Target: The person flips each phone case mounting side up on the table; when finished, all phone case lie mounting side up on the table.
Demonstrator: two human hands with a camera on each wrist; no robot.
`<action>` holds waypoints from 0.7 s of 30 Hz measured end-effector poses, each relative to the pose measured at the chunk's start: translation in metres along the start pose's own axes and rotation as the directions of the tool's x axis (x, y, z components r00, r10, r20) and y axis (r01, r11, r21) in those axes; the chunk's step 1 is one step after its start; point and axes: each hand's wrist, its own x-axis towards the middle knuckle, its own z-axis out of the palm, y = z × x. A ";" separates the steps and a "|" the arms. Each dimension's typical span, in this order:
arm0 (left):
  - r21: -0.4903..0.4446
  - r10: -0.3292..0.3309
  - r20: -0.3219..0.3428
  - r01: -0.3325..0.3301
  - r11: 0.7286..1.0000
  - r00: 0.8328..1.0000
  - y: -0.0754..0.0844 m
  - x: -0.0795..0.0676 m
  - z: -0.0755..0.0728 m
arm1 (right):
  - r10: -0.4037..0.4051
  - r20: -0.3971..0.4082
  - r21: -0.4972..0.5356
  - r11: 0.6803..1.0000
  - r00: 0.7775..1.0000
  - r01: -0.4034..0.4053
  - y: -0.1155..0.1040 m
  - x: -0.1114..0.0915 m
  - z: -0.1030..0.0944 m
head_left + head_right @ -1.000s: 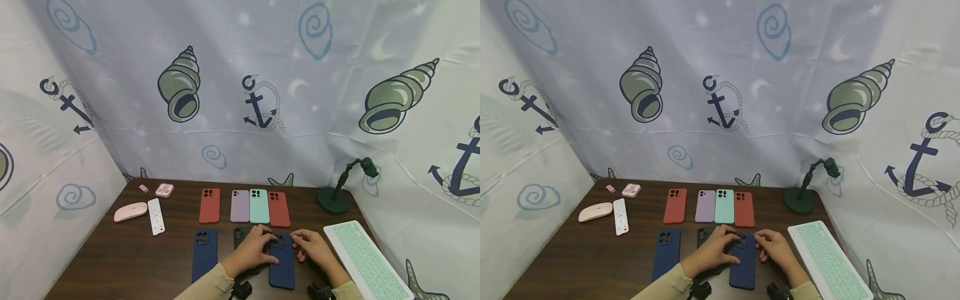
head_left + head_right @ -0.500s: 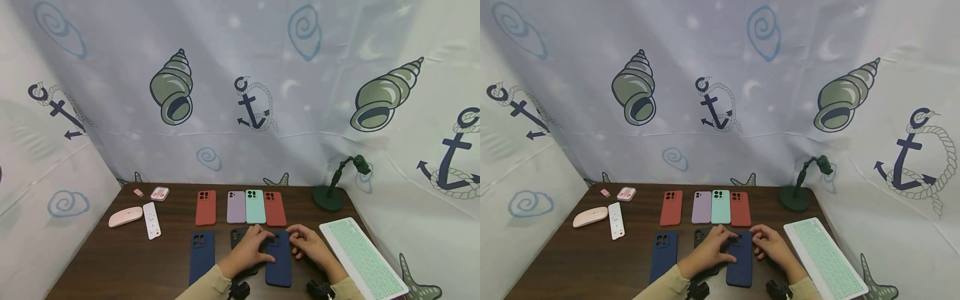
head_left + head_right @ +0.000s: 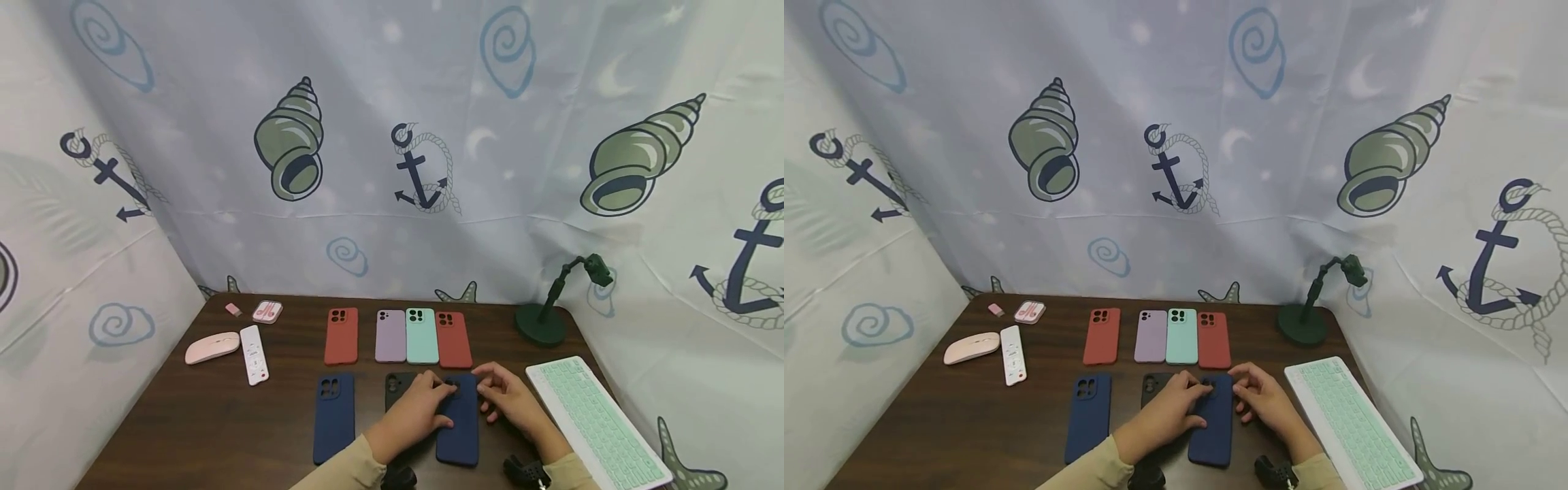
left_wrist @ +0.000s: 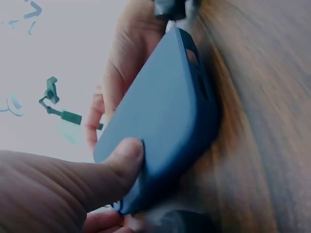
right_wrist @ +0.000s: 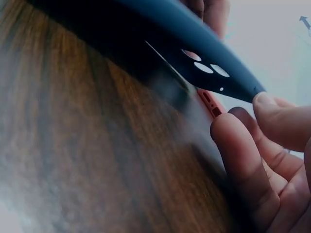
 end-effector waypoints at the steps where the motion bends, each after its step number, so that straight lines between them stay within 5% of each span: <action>1: -0.001 -0.010 0.000 0.010 1.000 1.000 0.002 -0.001 0.000 | -0.002 0.002 0.001 1.000 1.000 0.002 0.000 0.000 0.000; 10: -0.074 -0.044 0.113 0.052 0.996 0.993 0.017 0.000 -0.010 | -0.061 0.041 0.020 0.998 0.997 0.060 -0.004 -0.003 0.002; 16: -0.265 -0.080 0.152 0.118 0.957 0.985 0.024 -0.001 -0.016 | -0.108 0.080 0.014 0.994 0.991 0.107 -0.003 -0.001 0.001; 21: -0.301 -0.085 0.219 0.150 0.942 0.972 0.027 -0.001 -0.015 | -0.121 0.098 -0.007 0.993 0.988 0.122 -0.001 0.000 0.000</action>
